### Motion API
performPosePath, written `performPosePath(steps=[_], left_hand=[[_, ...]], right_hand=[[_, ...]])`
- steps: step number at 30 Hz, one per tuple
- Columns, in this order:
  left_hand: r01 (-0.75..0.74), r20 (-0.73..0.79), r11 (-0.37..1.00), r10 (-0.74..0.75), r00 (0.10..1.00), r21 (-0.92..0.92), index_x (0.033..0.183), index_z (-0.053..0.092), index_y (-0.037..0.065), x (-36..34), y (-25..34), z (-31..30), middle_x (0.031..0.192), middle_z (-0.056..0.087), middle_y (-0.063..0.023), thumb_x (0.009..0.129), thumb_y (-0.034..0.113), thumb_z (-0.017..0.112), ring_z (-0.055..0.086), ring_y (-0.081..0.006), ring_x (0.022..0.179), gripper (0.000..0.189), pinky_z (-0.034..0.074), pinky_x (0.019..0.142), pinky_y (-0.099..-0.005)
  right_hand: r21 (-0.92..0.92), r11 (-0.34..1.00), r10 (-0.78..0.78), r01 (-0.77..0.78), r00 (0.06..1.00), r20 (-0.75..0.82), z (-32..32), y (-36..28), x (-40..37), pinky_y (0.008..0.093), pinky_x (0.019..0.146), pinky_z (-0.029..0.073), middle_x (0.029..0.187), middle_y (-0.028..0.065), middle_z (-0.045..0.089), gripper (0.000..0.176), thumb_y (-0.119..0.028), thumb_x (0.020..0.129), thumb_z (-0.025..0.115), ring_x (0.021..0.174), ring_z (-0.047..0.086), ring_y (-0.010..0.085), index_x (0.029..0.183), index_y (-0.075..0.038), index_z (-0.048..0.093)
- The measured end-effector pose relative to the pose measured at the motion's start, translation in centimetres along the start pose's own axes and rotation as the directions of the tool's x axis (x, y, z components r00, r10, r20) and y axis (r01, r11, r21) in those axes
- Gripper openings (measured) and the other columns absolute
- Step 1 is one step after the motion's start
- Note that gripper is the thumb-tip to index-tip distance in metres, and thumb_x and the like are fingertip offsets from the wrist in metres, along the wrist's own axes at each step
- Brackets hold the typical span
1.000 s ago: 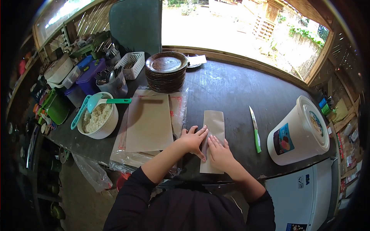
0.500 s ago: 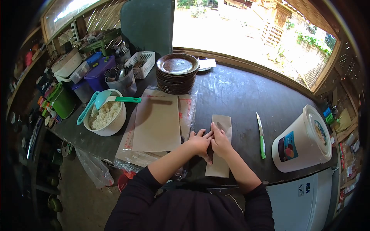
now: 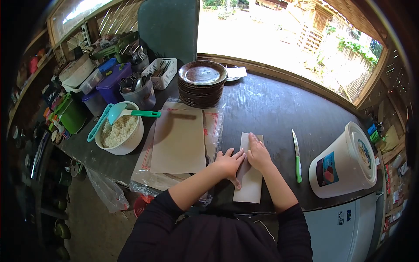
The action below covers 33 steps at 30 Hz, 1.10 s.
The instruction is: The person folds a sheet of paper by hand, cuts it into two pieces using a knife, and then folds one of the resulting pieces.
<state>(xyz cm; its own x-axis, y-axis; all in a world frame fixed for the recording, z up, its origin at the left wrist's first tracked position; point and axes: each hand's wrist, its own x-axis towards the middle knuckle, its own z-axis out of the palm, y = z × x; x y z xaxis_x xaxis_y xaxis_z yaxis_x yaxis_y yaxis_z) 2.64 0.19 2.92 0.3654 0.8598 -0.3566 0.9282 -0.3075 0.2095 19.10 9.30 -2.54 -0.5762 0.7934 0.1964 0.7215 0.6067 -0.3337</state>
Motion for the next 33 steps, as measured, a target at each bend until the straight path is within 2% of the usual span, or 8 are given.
performPosePath(steps=[8,14,17,19,20,22,25,33], left_hand=[[0.012,0.045,0.999,-0.015,0.999,0.049,0.149,0.018,0.010,-0.1,0.9,-1.5,0.156,0.016,-0.0045,0.045,0.066,0.079,0.021,-0.0327,0.139,0.133,0.030,0.100,-0.0542],[0.014,0.160,0.995,-0.030,0.987,0.102,0.134,0.045,0.007,2.4,1.4,-5.7,0.136,0.048,-0.0112,0.071,0.053,0.068,0.045,-0.0276,0.125,0.081,0.030,0.096,-0.0586],[0.135,0.001,0.982,-0.136,0.991,-0.128,0.123,0.054,0.007,5.4,1.2,-5.1,0.122,0.057,-0.0159,0.084,0.038,0.056,0.055,-0.0288,0.112,0.050,0.035,0.093,-0.0563],[-0.066,-0.494,0.920,-0.146,0.857,-0.387,0.120,0.056,0.005,7.7,1.2,-3.2,0.119,0.056,-0.0217,0.086,0.021,0.049,0.058,-0.0344,0.104,0.038,0.041,0.091,-0.0503],[-0.072,-0.495,0.921,-0.140,0.857,-0.384,0.120,0.056,0.005,9.2,1.0,-2.3,0.119,0.056,-0.0217,0.086,0.021,0.049,0.058,-0.0344,0.104,0.038,0.041,0.091,-0.0503],[-0.434,-0.741,0.722,-0.162,0.652,-0.539,0.119,0.052,0.000,11.9,0.9,-0.8,0.115,0.056,-0.0223,0.084,0.016,0.049,0.055,-0.0361,0.110,0.039,0.042,0.092,-0.0421],[-0.547,-0.801,0.612,-0.270,0.534,-0.571,0.119,0.051,-0.004,13.1,1.1,0.5,0.117,0.055,-0.0262,0.081,0.010,0.045,0.056,-0.0390,0.106,0.041,0.043,0.095,-0.0409],[-0.587,-0.714,0.409,-0.349,0.607,-0.699,0.123,0.047,-0.005,14.5,-0.1,2.6,0.120,0.055,-0.0264,0.084,0.013,0.043,0.056,-0.0352,0.112,0.044,0.043,0.096,-0.0397]], right_hand=[[-0.138,0.974,0.189,-0.182,0.981,0.041,-0.3,-0.4,0.5,0.0494,0.112,0.019,0.150,0.0158,0.028,0.063,-0.031,0.095,0.037,0.139,0.028,0.0270,0.145,0.003,0.019],[-0.244,0.934,0.297,-0.260,0.945,0.133,-1.0,-1.5,0.8,0.0624,0.110,0.005,0.155,0.0080,0.019,0.065,-0.032,0.094,0.036,0.143,0.016,0.0237,0.148,-0.003,0.013],[-0.343,0.914,0.298,-0.215,0.931,0.212,-2.3,-2.1,0.4,0.0687,0.106,-0.001,0.156,0.0059,0.017,0.067,-0.030,0.092,0.041,0.144,0.011,0.0228,0.149,-0.008,0.013],[-0.434,0.887,0.292,-0.156,0.918,0.268,-2.7,-2.5,0.3,0.0714,0.104,-0.003,0.156,0.0045,0.015,0.069,-0.030,0.090,0.044,0.145,0.009,0.0223,0.149,-0.012,0.014],[-0.444,0.883,0.312,-0.154,0.898,0.309,-2.9,-2.6,0.3,0.0724,0.103,-0.003,0.157,0.0035,0.014,0.070,-0.030,0.089,0.047,0.145,0.006,0.0218,0.150,-0.014,0.015],[-0.460,0.874,0.341,-0.160,0.875,0.344,-2.8,-2.3,0.3,0.0734,0.102,-0.004,0.157,0.0025,0.012,0.072,-0.029,0.087,0.049,0.145,0.003,0.0213,0.150,-0.016,0.016],[-0.472,0.869,0.333,-0.152,0.884,0.329,-2.1,-1.7,0.5,0.0728,0.103,-0.004,0.157,0.0031,0.009,0.070,-0.030,0.087,0.048,0.145,0.002,0.0212,0.150,-0.018,0.018],[-0.358,0.903,0.307,-0.238,0.940,0.149,-0.7,-1.0,0.2,0.0709,0.104,-0.004,0.158,0.0065,0.007,0.065,-0.032,0.092,0.034,0.145,0.006,0.0190,0.149,-0.006,0.016]])
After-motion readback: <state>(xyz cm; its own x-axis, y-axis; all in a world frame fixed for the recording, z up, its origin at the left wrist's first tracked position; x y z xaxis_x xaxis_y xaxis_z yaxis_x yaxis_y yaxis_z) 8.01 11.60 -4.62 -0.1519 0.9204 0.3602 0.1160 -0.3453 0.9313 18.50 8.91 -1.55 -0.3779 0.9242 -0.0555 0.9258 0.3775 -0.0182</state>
